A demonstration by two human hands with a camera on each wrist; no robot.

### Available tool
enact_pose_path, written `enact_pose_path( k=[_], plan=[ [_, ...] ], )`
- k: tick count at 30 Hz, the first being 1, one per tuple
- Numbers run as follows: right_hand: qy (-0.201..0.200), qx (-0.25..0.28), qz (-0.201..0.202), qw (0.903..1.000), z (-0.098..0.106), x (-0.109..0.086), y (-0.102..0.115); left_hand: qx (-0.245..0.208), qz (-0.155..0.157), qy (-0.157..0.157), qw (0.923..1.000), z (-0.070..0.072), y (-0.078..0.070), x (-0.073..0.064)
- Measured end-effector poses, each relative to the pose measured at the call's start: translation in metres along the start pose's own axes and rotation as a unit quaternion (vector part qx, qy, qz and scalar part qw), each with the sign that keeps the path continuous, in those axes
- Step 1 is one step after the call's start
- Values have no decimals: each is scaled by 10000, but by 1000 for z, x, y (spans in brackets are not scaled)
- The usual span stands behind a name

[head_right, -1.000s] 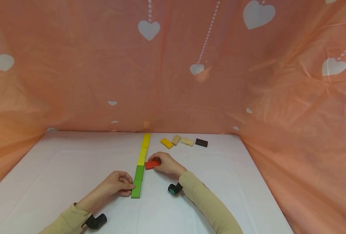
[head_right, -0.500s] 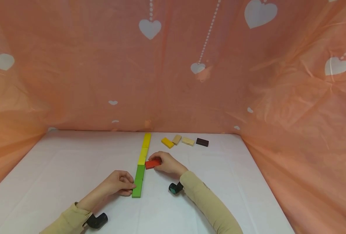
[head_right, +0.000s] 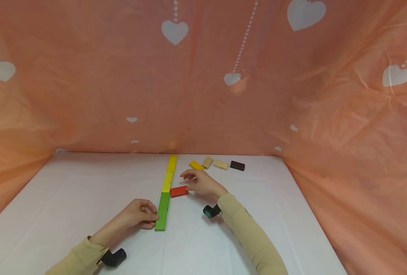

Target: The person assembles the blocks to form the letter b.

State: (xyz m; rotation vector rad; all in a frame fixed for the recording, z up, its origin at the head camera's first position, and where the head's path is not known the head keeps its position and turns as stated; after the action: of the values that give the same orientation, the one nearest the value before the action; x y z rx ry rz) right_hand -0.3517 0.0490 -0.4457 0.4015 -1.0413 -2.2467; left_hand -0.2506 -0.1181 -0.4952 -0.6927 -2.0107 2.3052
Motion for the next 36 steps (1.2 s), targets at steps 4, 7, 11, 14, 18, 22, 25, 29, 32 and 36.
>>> enact_pose_path(
  k=[4,7,11,14,18,22,25,29,32,36],
  plan=[
    [-120,215,113,9996,14,0,1,8,-1,19,10000,0,0,0],
    [-258,370,152,9989,24,1,0,21,-14,33,10000,0,0,1],
    [-528,531,21,9972,37,3,-9,19,-32,38,10000,0,-2,3],
    [-728,563,-213,9955,44,4,-20,-15,-15,51,10000,0,-2,3],
    [-922,410,-474,9938,50,6,-32,-32,25,71,10000,-1,-1,2],
    [-1047,234,-592,9925,54,9,-41,-25,45,61,10000,-1,2,2],
    [-1119,185,-710,9910,56,11,-45,-27,49,76,10000,-1,3,2],
    [-1186,145,-807,9895,57,15,-47,-28,48,86,9999,0,2,1],
    [-1173,78,-810,9898,57,19,-48,-59,35,87,9999,-1,2,1],
    [-1119,21,-791,9906,55,23,-49,-122,2,140,9998,-1,1,2]
  ],
)
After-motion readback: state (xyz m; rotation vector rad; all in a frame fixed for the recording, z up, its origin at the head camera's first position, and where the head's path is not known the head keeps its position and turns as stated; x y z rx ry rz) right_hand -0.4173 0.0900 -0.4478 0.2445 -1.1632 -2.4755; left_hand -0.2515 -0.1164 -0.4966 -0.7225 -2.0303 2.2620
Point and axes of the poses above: each hand's wrist, its own x-axis towards the middle knuckle, its own z-axis out of the back of the hand, y = z × x, the point moved 10 cm from there along x, towards the middle knuckle
